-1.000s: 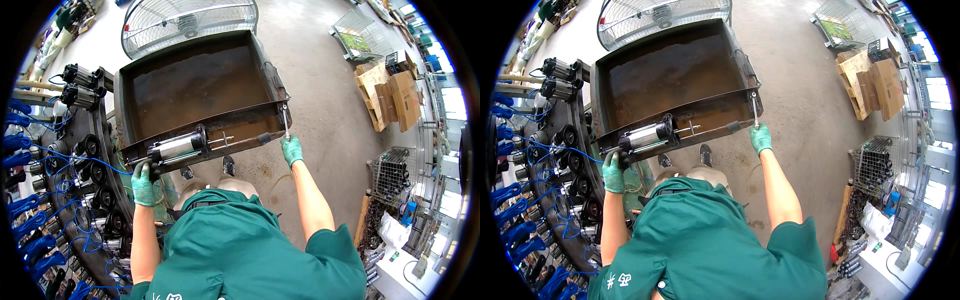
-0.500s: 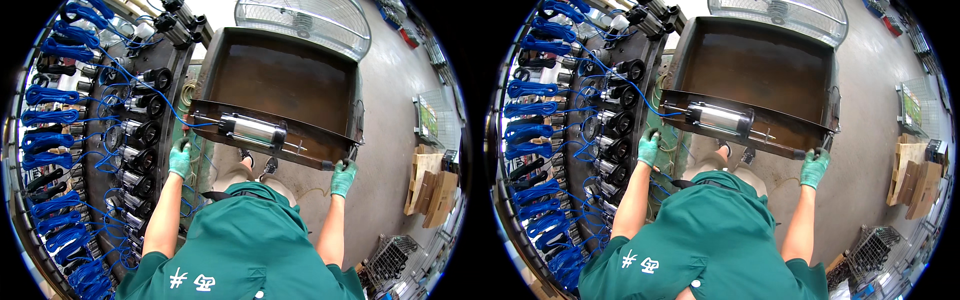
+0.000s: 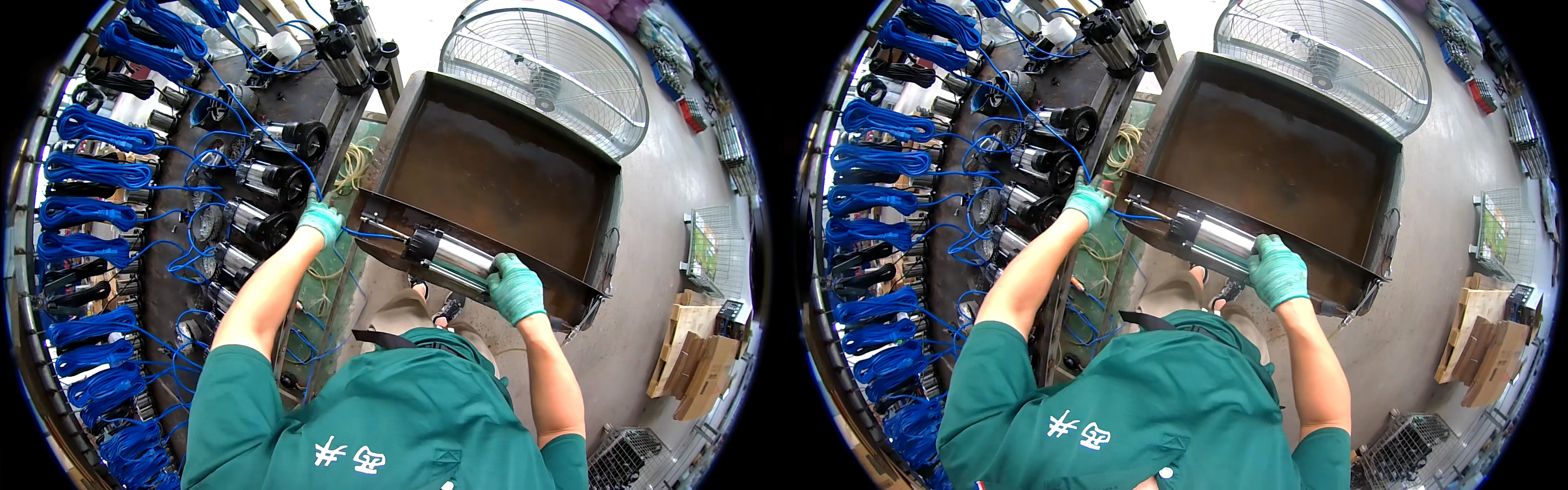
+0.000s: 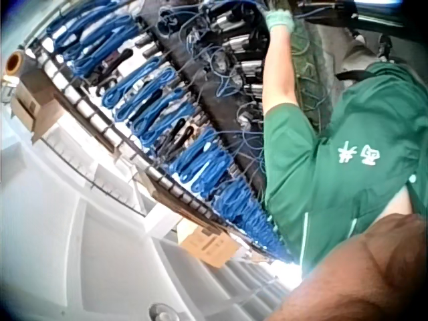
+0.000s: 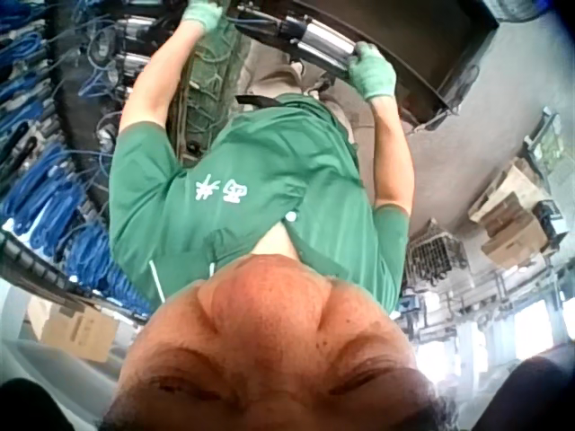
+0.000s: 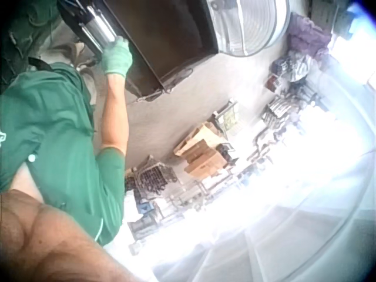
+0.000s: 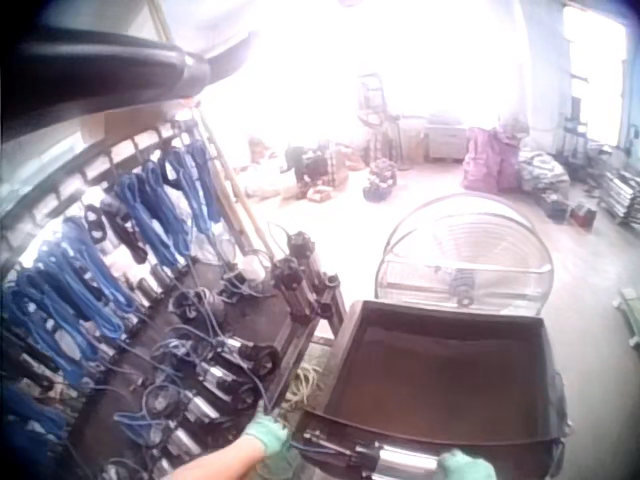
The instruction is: The person repeatedly picks up cylindrical submersible pumps from a rack, lowers them into a rectangular water tank, and lifts them out. They handle the pumps and their attached blue cables, occasionally adjusting the cable position before returning the pumps to the rack.
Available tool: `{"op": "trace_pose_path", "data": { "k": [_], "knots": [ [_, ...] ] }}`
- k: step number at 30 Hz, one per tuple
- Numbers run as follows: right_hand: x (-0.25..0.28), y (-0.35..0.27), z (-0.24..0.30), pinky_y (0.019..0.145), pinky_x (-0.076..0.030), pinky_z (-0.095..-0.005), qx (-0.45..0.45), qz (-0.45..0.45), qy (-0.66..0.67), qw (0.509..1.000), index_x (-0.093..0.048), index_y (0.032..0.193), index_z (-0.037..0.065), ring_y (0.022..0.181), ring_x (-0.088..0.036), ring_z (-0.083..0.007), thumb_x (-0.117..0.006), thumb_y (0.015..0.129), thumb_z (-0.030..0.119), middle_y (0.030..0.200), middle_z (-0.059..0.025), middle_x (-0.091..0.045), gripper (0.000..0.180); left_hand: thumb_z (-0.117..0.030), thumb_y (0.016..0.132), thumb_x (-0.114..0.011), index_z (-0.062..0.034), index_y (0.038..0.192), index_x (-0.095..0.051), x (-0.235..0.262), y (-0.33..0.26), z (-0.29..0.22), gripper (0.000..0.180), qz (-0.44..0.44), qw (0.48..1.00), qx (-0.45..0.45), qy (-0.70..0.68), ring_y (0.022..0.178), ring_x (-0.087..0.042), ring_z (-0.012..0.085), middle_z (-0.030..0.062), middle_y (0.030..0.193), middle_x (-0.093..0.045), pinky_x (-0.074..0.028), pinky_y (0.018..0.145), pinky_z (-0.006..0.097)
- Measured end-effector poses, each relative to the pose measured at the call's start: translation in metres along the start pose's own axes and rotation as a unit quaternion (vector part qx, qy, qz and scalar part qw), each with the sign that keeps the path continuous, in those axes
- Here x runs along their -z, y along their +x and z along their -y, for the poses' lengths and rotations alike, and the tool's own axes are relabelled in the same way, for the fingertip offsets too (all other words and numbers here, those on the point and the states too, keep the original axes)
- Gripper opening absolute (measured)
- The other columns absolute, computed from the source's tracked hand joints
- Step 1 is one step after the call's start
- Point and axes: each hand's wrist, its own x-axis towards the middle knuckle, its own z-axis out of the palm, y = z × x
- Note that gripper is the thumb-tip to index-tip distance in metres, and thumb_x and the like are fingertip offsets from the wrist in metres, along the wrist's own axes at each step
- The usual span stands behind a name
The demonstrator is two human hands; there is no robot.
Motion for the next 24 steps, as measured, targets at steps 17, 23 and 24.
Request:
{"op": "trace_pose_path", "data": {
  "k": [17,23,24],
  "knots": [
    [0.114,0.034,-0.075,0.080,-0.052,-0.0548,-0.149,-0.098,-0.011,0.984,-0.061,0.107,0.010,0.093,-0.068,-0.0477,-0.059,0.091,0.018,0.093,-0.0241,-0.071,0.018,-0.024,0.094,-0.069,-0.0100,0.105,-0.068,0.199,-0.015,-0.010,0.018,-0.290,0.909,-0.172,-0.245,0.082,-0.070,0.0316,0.0100,0.089,-0.068,-0.055,0.072,0.046],
    [0.078,0.116,-0.087,0.092,-0.054,-0.0505,-0.207,0.025,-0.121,0.970,-0.062,0.117,0.013,0.108,-0.069,-0.0411,-0.061,0.091,0.027,0.112,-0.0209,-0.073,0.030,-0.022,0.094,-0.066,-0.0111,0.107,-0.072,0.154,0.082,-0.067,0.018,-0.278,0.902,-0.172,-0.283,0.085,-0.071,0.0334,0.0107,0.094,-0.071,-0.056,0.076,0.048],
    [0.071,0.126,-0.089,0.093,-0.054,-0.0503,-0.214,0.033,-0.130,0.968,-0.062,0.117,0.012,0.108,-0.070,-0.0408,-0.061,0.091,0.027,0.112,-0.0204,-0.074,0.030,-0.022,0.094,-0.066,-0.0118,0.108,-0.073,0.148,0.090,-0.070,0.019,-0.277,0.896,-0.162,-0.307,0.085,-0.071,0.0337,0.0107,0.094,-0.071,-0.056,0.076,0.048]
  ]
}}
